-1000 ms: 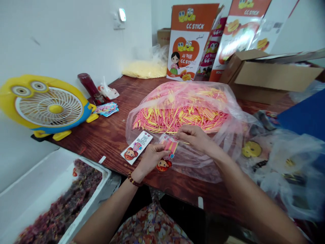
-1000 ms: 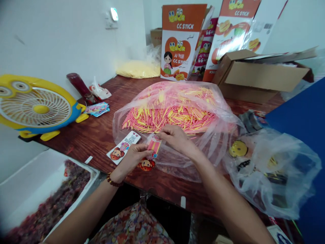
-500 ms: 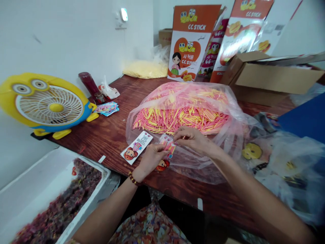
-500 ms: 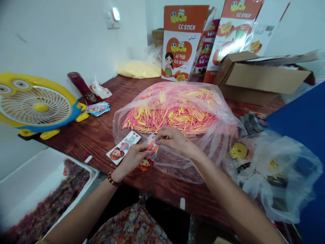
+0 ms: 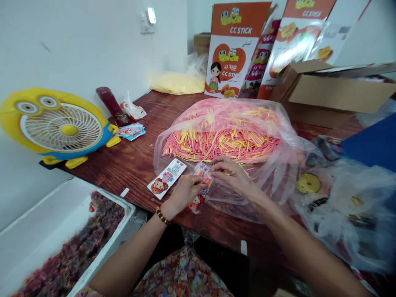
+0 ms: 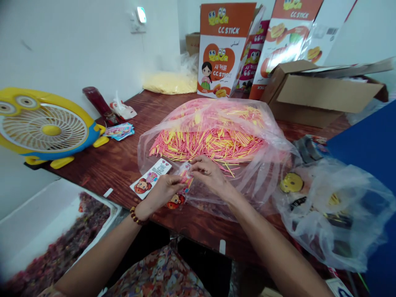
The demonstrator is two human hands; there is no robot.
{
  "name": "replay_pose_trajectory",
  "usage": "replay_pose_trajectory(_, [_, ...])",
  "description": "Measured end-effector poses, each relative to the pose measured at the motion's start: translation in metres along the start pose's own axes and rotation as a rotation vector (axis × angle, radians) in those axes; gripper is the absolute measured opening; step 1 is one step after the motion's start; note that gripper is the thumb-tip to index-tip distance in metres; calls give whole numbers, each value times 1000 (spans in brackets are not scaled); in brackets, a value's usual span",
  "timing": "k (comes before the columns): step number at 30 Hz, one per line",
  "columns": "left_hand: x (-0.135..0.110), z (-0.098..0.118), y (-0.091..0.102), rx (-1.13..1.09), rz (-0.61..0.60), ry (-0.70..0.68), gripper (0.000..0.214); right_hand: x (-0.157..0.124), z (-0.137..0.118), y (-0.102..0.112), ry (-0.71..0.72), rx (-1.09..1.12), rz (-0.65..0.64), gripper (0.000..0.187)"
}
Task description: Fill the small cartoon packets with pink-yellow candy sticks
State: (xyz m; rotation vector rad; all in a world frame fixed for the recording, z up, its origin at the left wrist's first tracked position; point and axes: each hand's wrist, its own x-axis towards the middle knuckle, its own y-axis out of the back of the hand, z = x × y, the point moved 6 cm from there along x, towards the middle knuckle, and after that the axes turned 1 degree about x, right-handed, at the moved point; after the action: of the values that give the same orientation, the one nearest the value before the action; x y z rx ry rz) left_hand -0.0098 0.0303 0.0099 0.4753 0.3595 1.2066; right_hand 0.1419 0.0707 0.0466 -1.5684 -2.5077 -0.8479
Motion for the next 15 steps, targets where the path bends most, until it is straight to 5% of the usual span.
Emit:
replay_pose_trajectory(9, [6,-8,-6,-190,-72,51,33,2,-8,2,17,-54,-22,16])
replay_pose_trajectory(15, [6,-14,-10,-413,-118,123,36,1,2,8,-144,104,67,16])
